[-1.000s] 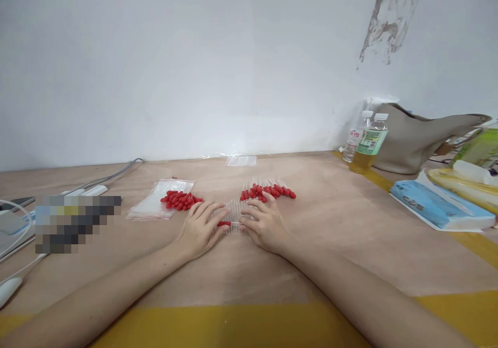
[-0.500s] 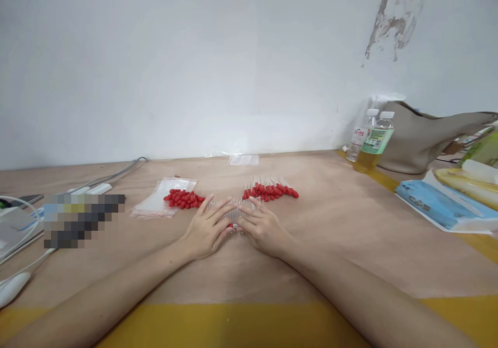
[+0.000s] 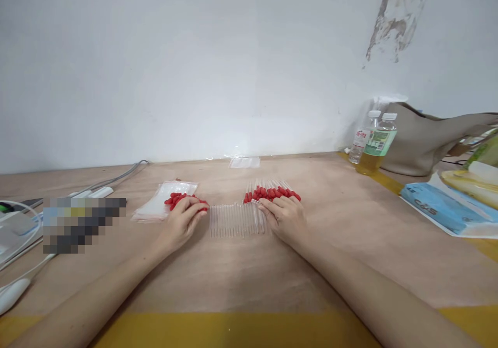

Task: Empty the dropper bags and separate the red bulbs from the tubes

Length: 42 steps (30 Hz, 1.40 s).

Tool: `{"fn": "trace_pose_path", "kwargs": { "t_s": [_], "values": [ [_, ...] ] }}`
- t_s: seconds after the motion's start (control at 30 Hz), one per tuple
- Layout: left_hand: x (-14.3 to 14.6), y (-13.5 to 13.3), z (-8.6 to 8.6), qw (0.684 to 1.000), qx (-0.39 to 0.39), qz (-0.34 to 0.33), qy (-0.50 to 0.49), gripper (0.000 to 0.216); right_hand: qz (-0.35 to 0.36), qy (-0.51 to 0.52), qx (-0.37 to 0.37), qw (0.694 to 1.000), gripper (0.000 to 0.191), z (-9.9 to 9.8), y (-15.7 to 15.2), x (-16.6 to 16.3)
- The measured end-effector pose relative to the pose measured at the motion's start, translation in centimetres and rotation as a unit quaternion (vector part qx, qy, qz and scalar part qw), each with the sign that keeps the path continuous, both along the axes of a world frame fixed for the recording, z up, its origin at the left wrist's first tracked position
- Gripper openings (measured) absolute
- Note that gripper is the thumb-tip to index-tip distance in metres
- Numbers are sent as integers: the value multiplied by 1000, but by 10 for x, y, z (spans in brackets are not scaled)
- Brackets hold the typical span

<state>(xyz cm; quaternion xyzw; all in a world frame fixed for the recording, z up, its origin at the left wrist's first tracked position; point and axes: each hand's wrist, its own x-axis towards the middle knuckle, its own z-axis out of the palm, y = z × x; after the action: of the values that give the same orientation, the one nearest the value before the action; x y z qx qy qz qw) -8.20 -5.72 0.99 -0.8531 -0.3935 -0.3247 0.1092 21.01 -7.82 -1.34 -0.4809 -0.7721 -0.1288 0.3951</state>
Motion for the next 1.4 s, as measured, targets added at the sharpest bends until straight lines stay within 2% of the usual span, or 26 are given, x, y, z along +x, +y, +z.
{"fn": "trace_pose_path", "kwargs": {
  "t_s": [0.1,0.2,0.33,0.53,0.7,0.87,1.07,1.27,1.4],
  "values": [
    [-6,11,4,997,-24,32,-68,25,-40,-12,-77,996,26,2,3,3],
    [-10,19,8,993,-49,73,-75,27,-64,-16,-128,990,29,3,5,5],
    [-8,29,16,990,-63,124,-11,25,-97,-20,-177,979,27,6,3,5],
    [7,44,16,976,-33,175,124,15,-82,-32,-175,981,18,4,3,3],
    [8,48,5,971,3,190,143,23,-76,-29,-171,982,17,3,1,1],
    [6,44,4,972,12,197,129,32,-69,-59,-192,977,16,7,-6,-6],
    [8,43,5,974,-6,186,132,39,-66,-52,-178,980,21,2,-7,-8],
    [10,44,4,969,-67,171,167,50,-68,-36,-213,974,24,6,-10,-10],
    [10,45,3,968,-84,155,177,50,-73,-35,-222,972,26,8,-9,-10]
  ]
}}
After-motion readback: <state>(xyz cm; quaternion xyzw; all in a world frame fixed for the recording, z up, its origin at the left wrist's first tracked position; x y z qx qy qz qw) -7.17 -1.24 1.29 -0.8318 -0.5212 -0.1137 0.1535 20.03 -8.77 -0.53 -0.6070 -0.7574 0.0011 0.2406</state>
